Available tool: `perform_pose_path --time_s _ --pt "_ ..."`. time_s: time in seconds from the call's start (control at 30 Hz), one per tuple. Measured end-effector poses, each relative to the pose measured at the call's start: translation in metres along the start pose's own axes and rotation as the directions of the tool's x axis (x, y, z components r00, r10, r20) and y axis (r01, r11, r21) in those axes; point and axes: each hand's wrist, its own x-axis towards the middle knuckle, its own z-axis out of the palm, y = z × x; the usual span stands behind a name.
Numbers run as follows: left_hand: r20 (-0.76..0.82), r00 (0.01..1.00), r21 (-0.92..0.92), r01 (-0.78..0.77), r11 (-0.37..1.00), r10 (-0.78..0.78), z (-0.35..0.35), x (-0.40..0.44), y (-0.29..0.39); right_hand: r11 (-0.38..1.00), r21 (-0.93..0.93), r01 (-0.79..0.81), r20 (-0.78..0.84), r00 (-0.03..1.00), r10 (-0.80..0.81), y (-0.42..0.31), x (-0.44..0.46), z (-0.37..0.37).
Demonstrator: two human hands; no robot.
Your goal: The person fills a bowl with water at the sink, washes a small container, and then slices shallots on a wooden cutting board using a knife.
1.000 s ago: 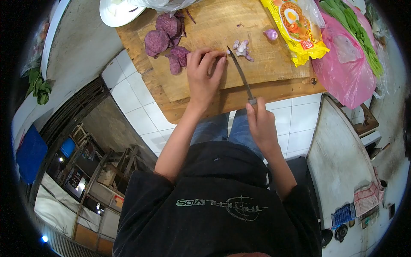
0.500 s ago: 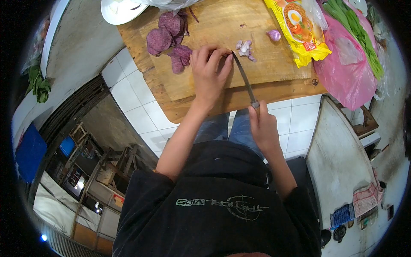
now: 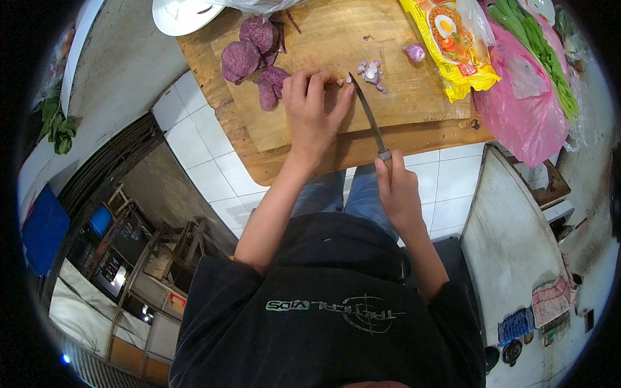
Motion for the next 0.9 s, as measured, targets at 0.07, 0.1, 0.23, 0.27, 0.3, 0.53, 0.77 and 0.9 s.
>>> perform_pose_path --time_s 0.07,0.1,0.23,0.27,0.3,0.53,0.77,0.9 --pt "0.023 1.0 0.045 0.009 0.999 -0.01 -0.002 -0.006 -0.002 1.0 -0.018 -0.015 0.007 1.0 0.015 0.0 -0.001 0.003" --pt "0.023 1.0 0.053 0.004 0.999 -0.005 -0.003 -0.008 -0.001 0.999 -0.027 -0.022 0.011 1.0 0.022 0.0 -0.002 0.005" --pt "-0.04 0.999 0.031 -0.016 0.999 0.017 -0.001 -0.013 -0.003 1.0 -0.025 -0.014 0.021 1.0 0.015 0.002 -0.008 0.008" --pt "-0.041 0.999 0.024 -0.015 1.0 0.016 -0.001 -0.013 -0.004 1.0 -0.019 -0.006 0.019 1.0 0.006 0.002 -0.009 0.009" --pt "-0.04 0.999 0.016 -0.015 1.0 0.016 -0.001 -0.013 -0.004 1.0 -0.011 0.001 0.017 1.0 -0.001 0.002 -0.01 0.01" --pt "-0.025 1.0 -0.019 0.006 1.0 -0.006 -0.002 -0.009 -0.002 1.0 -0.029 -0.004 0.019 1.0 0.004 0.005 -0.008 0.007" --pt "0.007 0.998 -0.045 -0.069 0.997 0.069 -0.001 -0.003 -0.009 0.996 -0.069 0.063 -0.019 0.998 -0.065 0.006 -0.003 0.008" --pt "0.01 0.997 -0.054 -0.071 0.996 0.072 0.0 -0.003 -0.008 0.982 -0.179 0.065 -0.024 0.997 -0.07 0.005 0.0 0.006"
